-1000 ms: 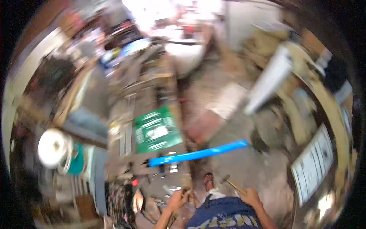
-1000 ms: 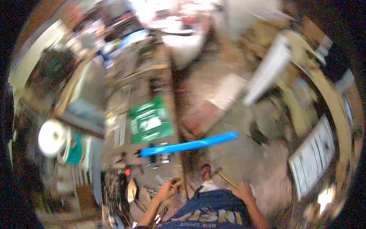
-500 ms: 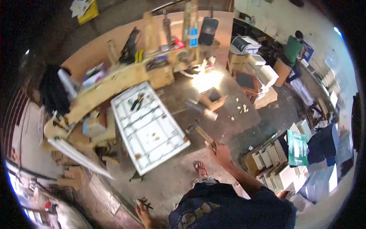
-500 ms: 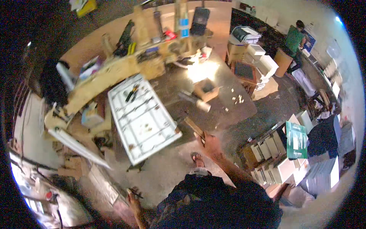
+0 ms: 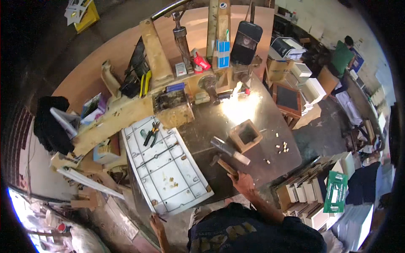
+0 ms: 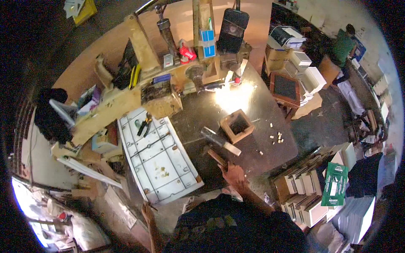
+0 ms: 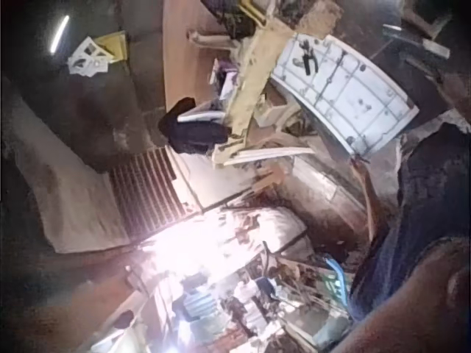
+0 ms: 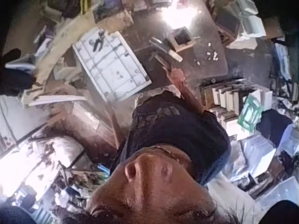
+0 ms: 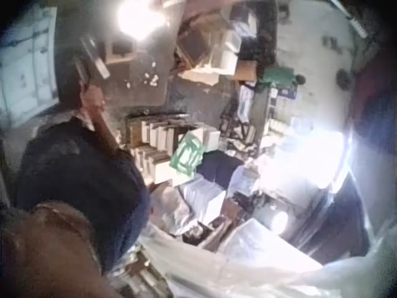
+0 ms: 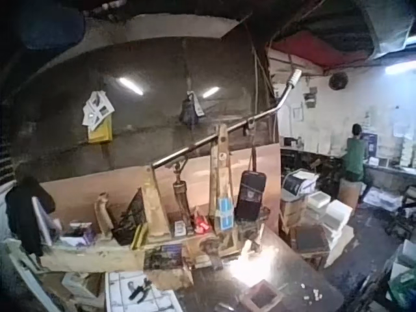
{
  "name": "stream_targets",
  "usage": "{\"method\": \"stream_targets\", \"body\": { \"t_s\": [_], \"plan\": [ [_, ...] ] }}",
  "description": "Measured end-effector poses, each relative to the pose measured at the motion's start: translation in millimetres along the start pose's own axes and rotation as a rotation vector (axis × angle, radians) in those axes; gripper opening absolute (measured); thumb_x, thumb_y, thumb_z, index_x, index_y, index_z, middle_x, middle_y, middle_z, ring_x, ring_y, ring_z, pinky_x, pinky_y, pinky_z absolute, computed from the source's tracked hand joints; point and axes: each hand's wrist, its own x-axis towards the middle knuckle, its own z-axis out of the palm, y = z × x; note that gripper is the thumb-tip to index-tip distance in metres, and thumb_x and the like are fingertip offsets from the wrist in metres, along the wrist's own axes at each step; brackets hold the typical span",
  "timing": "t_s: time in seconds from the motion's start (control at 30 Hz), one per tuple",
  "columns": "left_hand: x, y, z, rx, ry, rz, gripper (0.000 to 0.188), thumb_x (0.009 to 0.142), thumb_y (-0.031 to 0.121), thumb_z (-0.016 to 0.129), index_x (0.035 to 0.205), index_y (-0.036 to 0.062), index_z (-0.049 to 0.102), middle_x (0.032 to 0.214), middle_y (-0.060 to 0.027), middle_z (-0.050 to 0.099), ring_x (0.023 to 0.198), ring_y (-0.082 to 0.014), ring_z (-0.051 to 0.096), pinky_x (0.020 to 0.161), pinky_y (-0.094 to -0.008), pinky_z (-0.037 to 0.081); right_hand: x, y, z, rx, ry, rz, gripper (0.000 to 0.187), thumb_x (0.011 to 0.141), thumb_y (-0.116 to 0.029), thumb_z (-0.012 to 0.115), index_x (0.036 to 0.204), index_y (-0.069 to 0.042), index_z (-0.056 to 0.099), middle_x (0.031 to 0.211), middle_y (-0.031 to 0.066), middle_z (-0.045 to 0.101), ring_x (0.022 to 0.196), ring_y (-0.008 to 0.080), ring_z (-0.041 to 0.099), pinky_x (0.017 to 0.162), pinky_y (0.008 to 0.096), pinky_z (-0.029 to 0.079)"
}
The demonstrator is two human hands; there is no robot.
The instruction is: The person positions small wooden blocks and metal components on a white frame, hammering them into place. The person then picks up a long metal ruler and uses it to measure or check the alignment of components on the frame.
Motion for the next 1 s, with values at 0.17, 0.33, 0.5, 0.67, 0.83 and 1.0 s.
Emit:
{"method": "stream_targets", "body": {
  "t_s": [0.17,0.33,0.5,0.67,0.83,1.0],
  "plan": [
    [-2,15,16,0.355,0.148,-0.13,0.051,0.103,0.04,0.045,0.071,0.0008,0.046,0.058,-0.0053,0.036,0.053,-0.0164,0.033,0.051,-0.0373,0.029,13,-8,-18,0.061,0.161,-0.17,0.041,0.091,-0.042,0.065,0.094,-0.001,0.066,0.072,0.0205,0.067,0.065,0.0422,0.066,0.06,0.0488,0.054],
    [9,-29,-27,0.088,0.024,-0.362,0.029,0.103,0.029,0.053,0.09,0.0039,0.059,0.084,-0.002,0.056,0.076,-0.0137,0.049,0.069,-0.0319,0.042,70,-72,-101,0.268,0.192,-0.064,0.012,0.091,-0.018,0.063,0.091,-0.006,0.066,0.083,0.0121,0.066,0.078,0.0362,0.066,0.067,0.045,0.054],
    [5,-1,-15,0.059,-0.102,-0.264,0.028,0.103,0.028,0.053,0.092,0.003,0.059,0.086,-0.0025,0.058,0.079,-0.0143,0.051,0.072,-0.0317,0.043,137,-108,-151,0.229,0.611,-0.468,0.013,0.084,-0.009,0.071,0.094,-0.004,0.063,0.095,0.0131,0.063,0.091,0.0387,0.061,0.077,0.0476,0.049],
    [1,10,-16,0.005,-0.126,-0.27,0.028,0.104,0.027,0.052,0.094,0.0022,0.06,0.087,-0.0029,0.059,0.082,-0.0149,0.052,0.075,-0.0315,0.044,218,-100,-184,-0.002,0.778,-0.39,0.057,0.088,-0.023,0.068,0.136,-0.002,0.046,0.123,0.0149,0.056,0.129,0.0388,0.038,0.106,0.0538,0.027],
    [6,-29,-44,0.075,-0.152,-0.192,0.026,0.104,0.021,0.049,0.107,-0.0019,0.061,0.108,-0.0125,0.064,0.097,-0.0208,0.059,0.087,-0.0357,0.046,263,-80,-210,-0.187,0.704,-0.383,0.062,0.091,-0.027,0.064,0.144,-0.003,0.04,0.129,0.01,0.055,0.132,0.0371,0.034,0.106,0.0525,0.021],
    [23,-47,-55,0.119,-0.188,-0.347,0.031,0.103,0.028,0.048,0.11,-0.0001,0.061,0.104,-0.0122,0.06,0.093,-0.0224,0.055,0.082,-0.0369,0.045,280,-84,-210,-0.257,0.684,-0.404,0.067,0.093,-0.031,0.062,0.147,-0.003,0.034,0.127,0.0126,0.054,0.134,0.0369,0.032,0.106,0.0546,0.022]
  ]
}}
